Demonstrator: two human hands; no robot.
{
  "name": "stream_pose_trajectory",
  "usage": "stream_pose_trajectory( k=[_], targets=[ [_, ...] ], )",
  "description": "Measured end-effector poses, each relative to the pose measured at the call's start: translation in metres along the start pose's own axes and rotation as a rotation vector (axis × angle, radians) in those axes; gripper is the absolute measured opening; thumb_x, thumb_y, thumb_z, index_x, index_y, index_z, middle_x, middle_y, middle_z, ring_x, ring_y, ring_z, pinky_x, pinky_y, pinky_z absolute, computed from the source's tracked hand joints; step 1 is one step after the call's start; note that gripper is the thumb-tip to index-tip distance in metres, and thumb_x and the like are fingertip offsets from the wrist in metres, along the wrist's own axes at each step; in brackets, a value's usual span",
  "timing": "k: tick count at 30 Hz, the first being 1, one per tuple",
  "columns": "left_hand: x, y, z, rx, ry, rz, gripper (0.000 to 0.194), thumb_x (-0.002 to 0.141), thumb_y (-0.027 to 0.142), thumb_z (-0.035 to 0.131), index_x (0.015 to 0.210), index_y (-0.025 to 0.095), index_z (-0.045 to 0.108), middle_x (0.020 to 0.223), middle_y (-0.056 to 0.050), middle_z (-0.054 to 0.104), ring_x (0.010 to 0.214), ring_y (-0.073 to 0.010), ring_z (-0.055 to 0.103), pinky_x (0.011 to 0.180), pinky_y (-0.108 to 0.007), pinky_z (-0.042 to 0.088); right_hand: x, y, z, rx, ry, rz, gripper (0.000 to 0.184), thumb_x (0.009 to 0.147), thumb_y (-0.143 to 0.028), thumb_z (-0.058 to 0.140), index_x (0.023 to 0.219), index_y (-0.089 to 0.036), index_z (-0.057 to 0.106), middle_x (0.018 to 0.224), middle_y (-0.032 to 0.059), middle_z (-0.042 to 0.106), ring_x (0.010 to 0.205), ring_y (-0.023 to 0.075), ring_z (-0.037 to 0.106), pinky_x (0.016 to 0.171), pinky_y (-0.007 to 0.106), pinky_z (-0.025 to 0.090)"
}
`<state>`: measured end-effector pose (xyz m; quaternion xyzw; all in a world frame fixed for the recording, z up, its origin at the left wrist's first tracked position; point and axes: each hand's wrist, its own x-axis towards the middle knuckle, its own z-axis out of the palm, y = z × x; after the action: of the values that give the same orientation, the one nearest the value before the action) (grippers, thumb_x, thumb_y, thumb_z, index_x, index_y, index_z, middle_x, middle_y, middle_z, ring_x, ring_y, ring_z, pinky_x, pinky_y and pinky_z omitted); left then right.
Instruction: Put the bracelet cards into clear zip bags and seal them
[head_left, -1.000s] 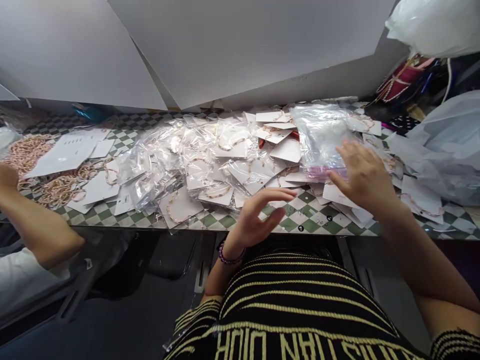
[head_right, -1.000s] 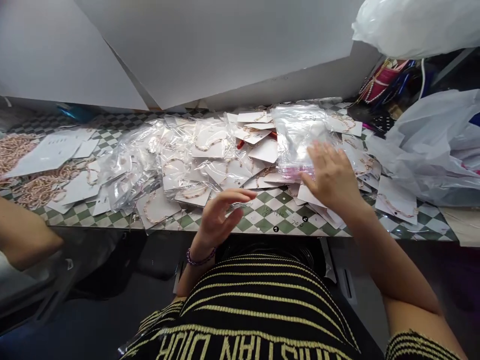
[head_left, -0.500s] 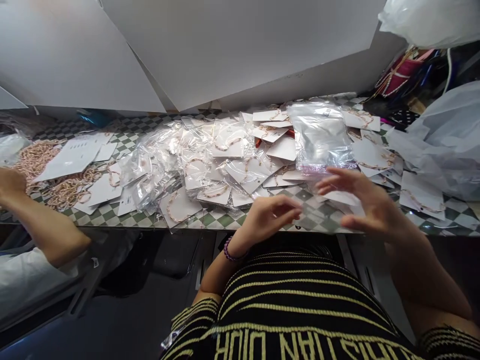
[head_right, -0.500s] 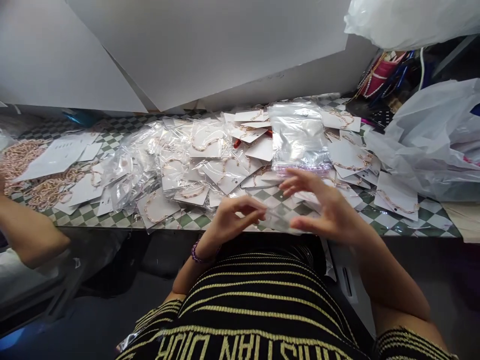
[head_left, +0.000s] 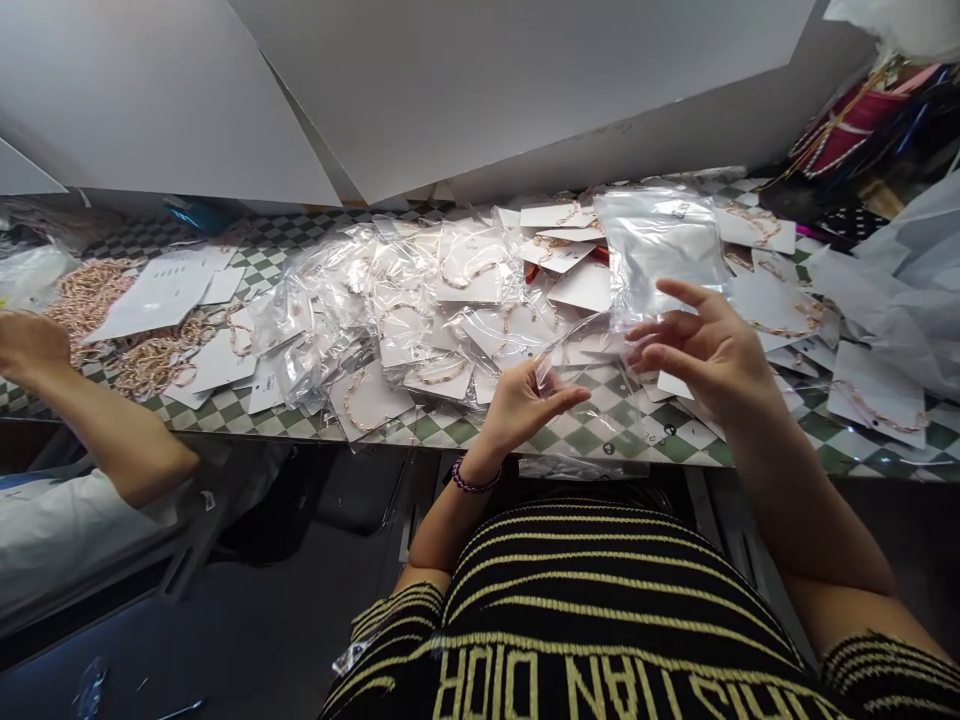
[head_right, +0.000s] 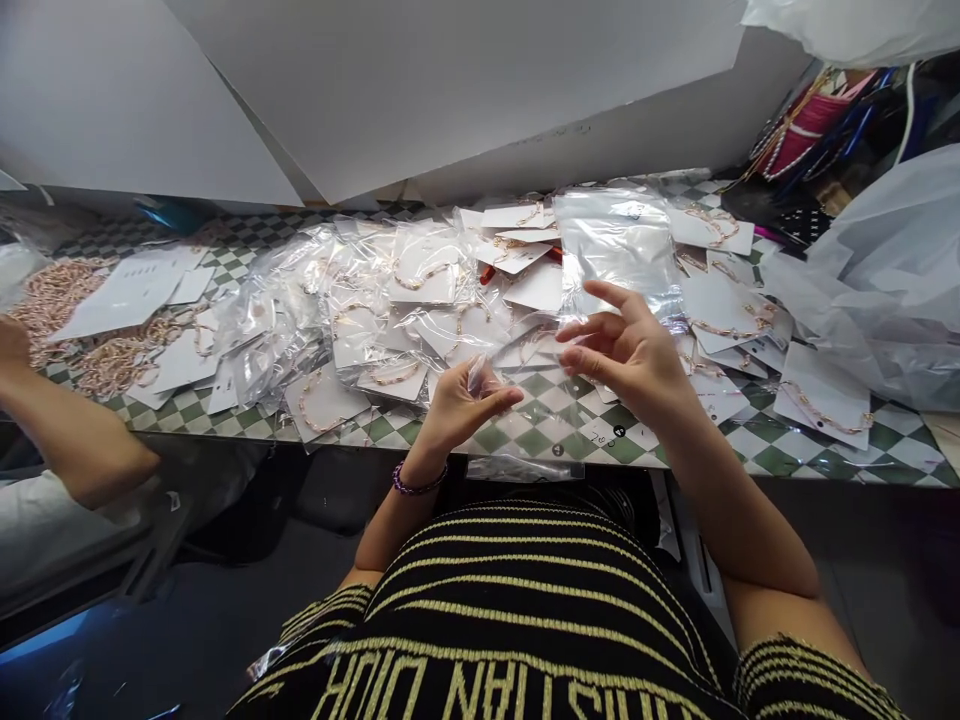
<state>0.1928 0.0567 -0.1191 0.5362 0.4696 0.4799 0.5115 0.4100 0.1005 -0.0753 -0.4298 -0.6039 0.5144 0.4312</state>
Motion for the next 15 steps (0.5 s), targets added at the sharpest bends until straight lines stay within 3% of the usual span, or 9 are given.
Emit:
stream_pose_trajectory(
  k=[3,6,8,10,15],
  targets=[
    [0.001,0.001,-0.005,-0.043,-0.108,0.053,0.039,0.077,0.045,0.082,0.082,0.013,0.061,0.094,-0.007,0.069,0.078,-0.0113,0.063,0.062,-0.019,0.048,0.002,0.005,0.006,0.039,-0.059,0.035,0.093,0.069,-0.035,0.084,0.146,-0.026,0.033,0.101,0.0038,0.069,0.08,0.0149,0.067,0.066,0.027,0.059],
    [0.002,0.004,-0.009,-0.222,-0.287,0.097,0.05,0.08,0.036,0.08,0.121,0.019,0.058,0.131,-0.011,0.06,0.11,-0.0207,0.064,0.084,-0.027,0.056,0.003,0.009,0.013,0.052,-0.013,0.001,0.088,0.071,-0.035,0.082,0.145,-0.026,0.036,0.083,-0.0006,0.065,0.074,0.0129,0.063,0.064,0.025,0.056],
    [0.002,0.005,-0.013,-0.344,-0.388,0.099,0.06,0.083,0.034,0.077,0.135,0.024,0.05,0.135,-0.01,0.058,0.114,-0.0224,0.064,0.09,-0.031,0.057,0.002,0.008,0.015,0.038,-0.01,-0.015,0.083,0.071,-0.035,0.083,0.141,-0.027,0.04,0.074,-0.003,0.058,0.066,0.0114,0.058,0.058,0.024,0.053],
    [0.003,0.005,-0.015,-0.38,-0.419,0.09,0.055,0.085,0.036,0.075,0.135,0.026,0.052,0.131,-0.009,0.061,0.113,-0.0223,0.064,0.091,-0.031,0.057,0.003,0.005,0.017,0.001,-0.045,-0.006,0.079,0.07,-0.036,0.084,0.138,-0.029,0.043,0.07,-0.0044,0.053,0.058,0.0097,0.052,0.051,0.023,0.047],
    [0.005,0.002,-0.019,-0.345,-0.245,0.099,0.045,0.084,0.037,0.077,0.125,0.025,0.06,0.113,-0.007,0.068,0.102,-0.017,0.066,0.085,-0.024,0.055,0.006,0.001,0.013,-0.074,-0.254,-0.001,0.066,0.07,-0.039,0.084,0.127,-0.027,0.052,0.07,-0.0035,0.048,0.057,0.0089,0.048,0.049,0.023,0.045]
  ],
)
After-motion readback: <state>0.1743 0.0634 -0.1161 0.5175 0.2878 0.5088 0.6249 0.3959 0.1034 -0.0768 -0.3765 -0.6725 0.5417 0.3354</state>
